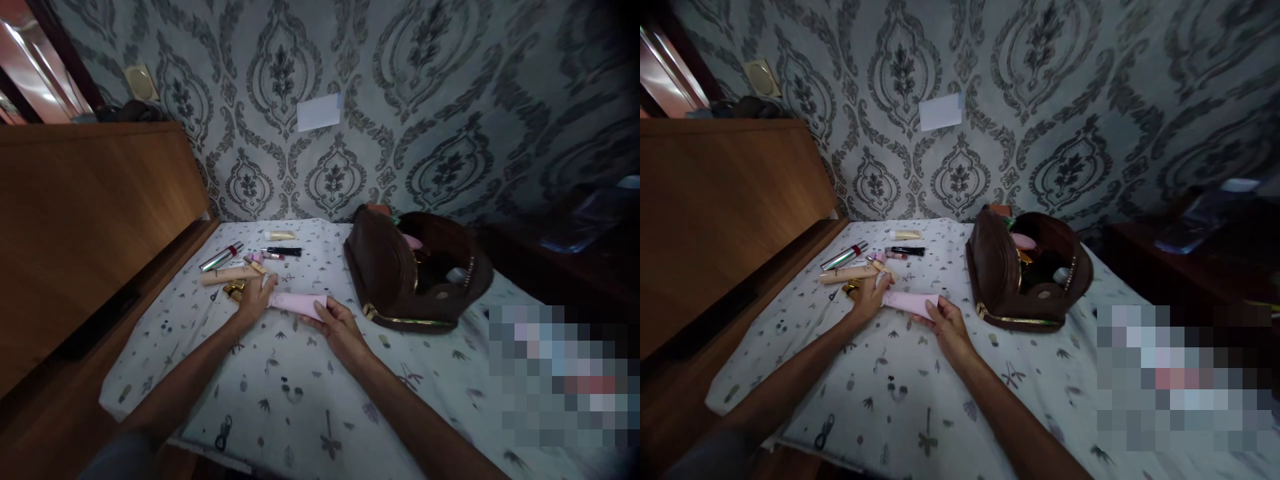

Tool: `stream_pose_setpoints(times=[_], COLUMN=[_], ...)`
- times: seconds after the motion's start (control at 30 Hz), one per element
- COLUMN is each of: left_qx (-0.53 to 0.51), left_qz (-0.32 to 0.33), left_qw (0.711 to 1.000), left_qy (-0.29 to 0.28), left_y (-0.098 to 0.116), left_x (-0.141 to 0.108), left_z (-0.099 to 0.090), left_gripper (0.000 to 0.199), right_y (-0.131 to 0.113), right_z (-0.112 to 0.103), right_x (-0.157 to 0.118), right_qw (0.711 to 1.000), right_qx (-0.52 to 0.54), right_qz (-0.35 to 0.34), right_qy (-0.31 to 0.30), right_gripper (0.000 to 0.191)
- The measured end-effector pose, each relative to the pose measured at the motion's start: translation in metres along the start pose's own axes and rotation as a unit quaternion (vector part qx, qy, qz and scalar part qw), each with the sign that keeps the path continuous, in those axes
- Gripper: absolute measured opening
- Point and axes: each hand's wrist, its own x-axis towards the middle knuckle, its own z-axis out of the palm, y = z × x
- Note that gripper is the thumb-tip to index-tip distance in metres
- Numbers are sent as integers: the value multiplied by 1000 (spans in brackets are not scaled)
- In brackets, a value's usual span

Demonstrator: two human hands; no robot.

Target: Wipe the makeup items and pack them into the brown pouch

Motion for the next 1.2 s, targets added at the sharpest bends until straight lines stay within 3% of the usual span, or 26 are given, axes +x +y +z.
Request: stream_pose_setpoints(times=[0.17,0.37,0.53,0.63,0.8,0.97,1.1,1.2], left_qx=[-140,-260,-368,-376,-345,-233,-96,-64], left_qz=[-110,-183,-260,-261,-204,-79,72,103], left_qw=[978,938,881,879,910,966,991,992], left_qy=[106,138,145,133,110,83,51,20], left_y=[1,10,25,32,32,31,31,27], left_x=[9,8,1,-3,-11,-13,-12,-10], left_z=[4,15,19,20,21,13,-2,-12], left_gripper=[46,42,52,58,56,41,29,31], right_y=[-2,3,-1,-3,-4,-7,-6,-6], right_z=[5,3,4,7,9,13,16,17], right_x=[-5,-6,-16,-22,-24,-23,-20,-18], right_qw=[995,975,907,880,889,926,970,982], right_qx=[-66,-205,-393,-438,-423,-352,-222,-135], right_qz=[32,-11,-120,-163,-163,-111,-14,71], right_qy=[-68,-87,-90,-84,-61,-74,-101,-111], right_gripper=[47,43,30,31,29,28,38,47])
